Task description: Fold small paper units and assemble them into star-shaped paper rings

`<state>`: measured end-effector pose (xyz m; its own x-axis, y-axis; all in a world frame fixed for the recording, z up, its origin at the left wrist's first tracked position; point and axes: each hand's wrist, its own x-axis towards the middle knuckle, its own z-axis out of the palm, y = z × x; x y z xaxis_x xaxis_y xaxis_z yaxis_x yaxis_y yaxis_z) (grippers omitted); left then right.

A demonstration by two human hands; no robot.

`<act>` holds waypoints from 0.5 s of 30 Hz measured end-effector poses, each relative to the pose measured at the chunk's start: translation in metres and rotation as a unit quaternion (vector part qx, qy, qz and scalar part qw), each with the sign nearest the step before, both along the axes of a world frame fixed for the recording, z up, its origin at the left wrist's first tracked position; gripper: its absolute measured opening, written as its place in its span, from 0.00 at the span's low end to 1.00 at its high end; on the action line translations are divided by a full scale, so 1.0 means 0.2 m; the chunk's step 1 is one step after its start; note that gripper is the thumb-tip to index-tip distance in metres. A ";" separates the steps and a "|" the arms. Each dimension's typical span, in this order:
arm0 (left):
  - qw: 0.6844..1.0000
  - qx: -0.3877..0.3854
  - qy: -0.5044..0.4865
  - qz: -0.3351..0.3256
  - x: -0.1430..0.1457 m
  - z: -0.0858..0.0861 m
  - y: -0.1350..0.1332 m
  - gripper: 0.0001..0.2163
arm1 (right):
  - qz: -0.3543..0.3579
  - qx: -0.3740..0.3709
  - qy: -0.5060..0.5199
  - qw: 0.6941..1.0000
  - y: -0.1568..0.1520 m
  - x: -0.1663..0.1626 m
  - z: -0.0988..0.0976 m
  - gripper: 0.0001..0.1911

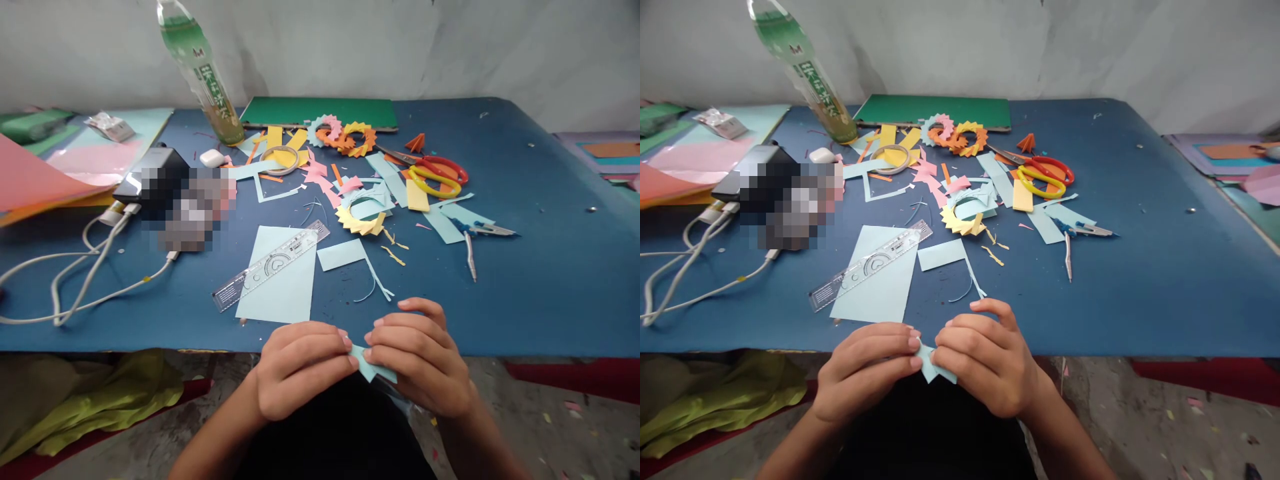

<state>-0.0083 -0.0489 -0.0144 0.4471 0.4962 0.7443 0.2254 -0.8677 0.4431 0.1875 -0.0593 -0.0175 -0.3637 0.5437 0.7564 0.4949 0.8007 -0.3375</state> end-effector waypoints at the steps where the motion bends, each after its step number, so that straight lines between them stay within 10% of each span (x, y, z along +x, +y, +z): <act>1: 1.000 0.001 -0.001 0.002 0.00 0.00 0.00 0.05 | -0.003 -0.001 0.001 1.000 0.00 0.00 0.00 0.09; 15: 1.000 0.003 -0.011 0.019 0.01 0.00 -0.01 0.05 | -0.011 -0.006 0.006 1.000 0.00 -0.01 0.01 0.10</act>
<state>-0.0057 -0.0518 -0.0136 0.4115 0.5074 0.7571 0.2488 -0.8617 0.4423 0.1859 -0.0589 -0.0165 -0.3421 0.5606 0.7542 0.5084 0.7854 -0.3532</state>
